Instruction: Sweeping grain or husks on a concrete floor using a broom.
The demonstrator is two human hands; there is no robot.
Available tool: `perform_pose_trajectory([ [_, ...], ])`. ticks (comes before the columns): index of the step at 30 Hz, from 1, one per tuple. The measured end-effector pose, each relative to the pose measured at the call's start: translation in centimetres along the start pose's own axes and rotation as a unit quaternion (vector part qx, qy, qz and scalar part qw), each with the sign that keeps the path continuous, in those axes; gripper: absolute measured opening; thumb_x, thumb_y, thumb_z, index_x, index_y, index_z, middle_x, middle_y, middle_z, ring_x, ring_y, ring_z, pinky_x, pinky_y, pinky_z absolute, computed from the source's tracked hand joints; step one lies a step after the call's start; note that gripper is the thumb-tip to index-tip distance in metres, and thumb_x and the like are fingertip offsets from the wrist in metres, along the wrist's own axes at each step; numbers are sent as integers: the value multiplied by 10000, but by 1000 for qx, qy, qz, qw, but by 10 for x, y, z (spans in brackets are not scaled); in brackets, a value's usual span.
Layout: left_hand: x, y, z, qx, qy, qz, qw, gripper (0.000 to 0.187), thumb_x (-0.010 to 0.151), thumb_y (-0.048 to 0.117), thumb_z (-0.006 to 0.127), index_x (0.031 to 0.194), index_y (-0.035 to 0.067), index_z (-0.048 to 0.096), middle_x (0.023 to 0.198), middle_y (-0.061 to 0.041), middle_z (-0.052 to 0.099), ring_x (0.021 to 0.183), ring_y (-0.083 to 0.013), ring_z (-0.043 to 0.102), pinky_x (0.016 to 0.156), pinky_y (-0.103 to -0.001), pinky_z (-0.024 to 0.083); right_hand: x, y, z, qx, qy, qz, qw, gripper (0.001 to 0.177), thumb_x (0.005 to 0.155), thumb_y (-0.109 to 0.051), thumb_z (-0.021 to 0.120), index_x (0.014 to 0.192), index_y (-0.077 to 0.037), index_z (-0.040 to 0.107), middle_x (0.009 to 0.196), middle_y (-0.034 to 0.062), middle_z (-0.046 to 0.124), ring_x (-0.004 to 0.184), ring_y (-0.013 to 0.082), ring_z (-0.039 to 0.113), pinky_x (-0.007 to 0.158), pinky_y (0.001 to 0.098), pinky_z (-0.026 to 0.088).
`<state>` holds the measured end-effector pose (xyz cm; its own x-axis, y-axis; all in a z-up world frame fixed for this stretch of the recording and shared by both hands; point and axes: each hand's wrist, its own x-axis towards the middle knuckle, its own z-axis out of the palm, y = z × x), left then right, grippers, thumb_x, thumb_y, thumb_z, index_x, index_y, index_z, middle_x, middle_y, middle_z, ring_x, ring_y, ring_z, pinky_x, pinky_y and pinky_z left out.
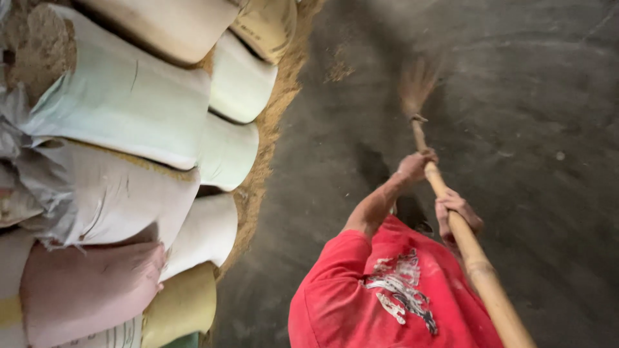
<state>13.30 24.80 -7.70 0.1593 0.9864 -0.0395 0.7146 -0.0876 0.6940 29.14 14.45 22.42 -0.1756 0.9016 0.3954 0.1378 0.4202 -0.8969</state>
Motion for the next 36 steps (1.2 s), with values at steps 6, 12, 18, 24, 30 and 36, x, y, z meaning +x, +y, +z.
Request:
perform_pose_trajectory([
  [6,-54,-78,-69,-36,110,-114,987,320,831,203,713,1143,260,679,1375,16,657,1183,-309,694,915,-424,589,12,63,92,73,-57,-45,995,67,920,29,665,899,-20,623,880,76,685,1009,264,730,1042,450,574],
  [12,-97,-134,-136,-24,183,-115,976,417,730,147,773,1126,157,641,1299,-132,631,1130,-391,639,860,-480,551,24,85,166,194,-109,-117,968,47,890,-10,636,864,-48,643,803,33,671,832,177,722,1026,526,566],
  [18,-144,-165,-160,10,302,-126,945,285,819,171,781,1069,166,644,1147,-115,692,1135,-372,667,863,-458,558,48,35,199,213,-252,-77,941,53,873,33,647,847,-14,650,792,51,644,880,200,697,1043,501,544],
  [24,-178,-146,-195,22,295,-219,930,235,846,147,734,1067,173,660,1141,-81,711,996,-342,715,795,-442,579,60,4,207,263,-292,-33,919,80,874,45,668,845,-7,614,860,67,644,984,221,682,1026,467,522],
  [30,-198,-110,-205,53,322,-249,912,233,827,165,727,1047,178,653,1311,-89,674,1030,-371,703,772,-456,579,58,-4,190,270,-325,-44,905,102,902,33,664,843,-35,615,836,65,653,902,179,681,1117,509,518],
  [36,-215,-50,-211,39,359,-313,878,235,827,218,762,1037,193,661,1334,-64,678,1013,-359,725,779,-452,594,77,-21,154,282,-419,-81,859,47,878,19,660,906,-17,670,896,68,678,957,212,694,1126,512,491],
])
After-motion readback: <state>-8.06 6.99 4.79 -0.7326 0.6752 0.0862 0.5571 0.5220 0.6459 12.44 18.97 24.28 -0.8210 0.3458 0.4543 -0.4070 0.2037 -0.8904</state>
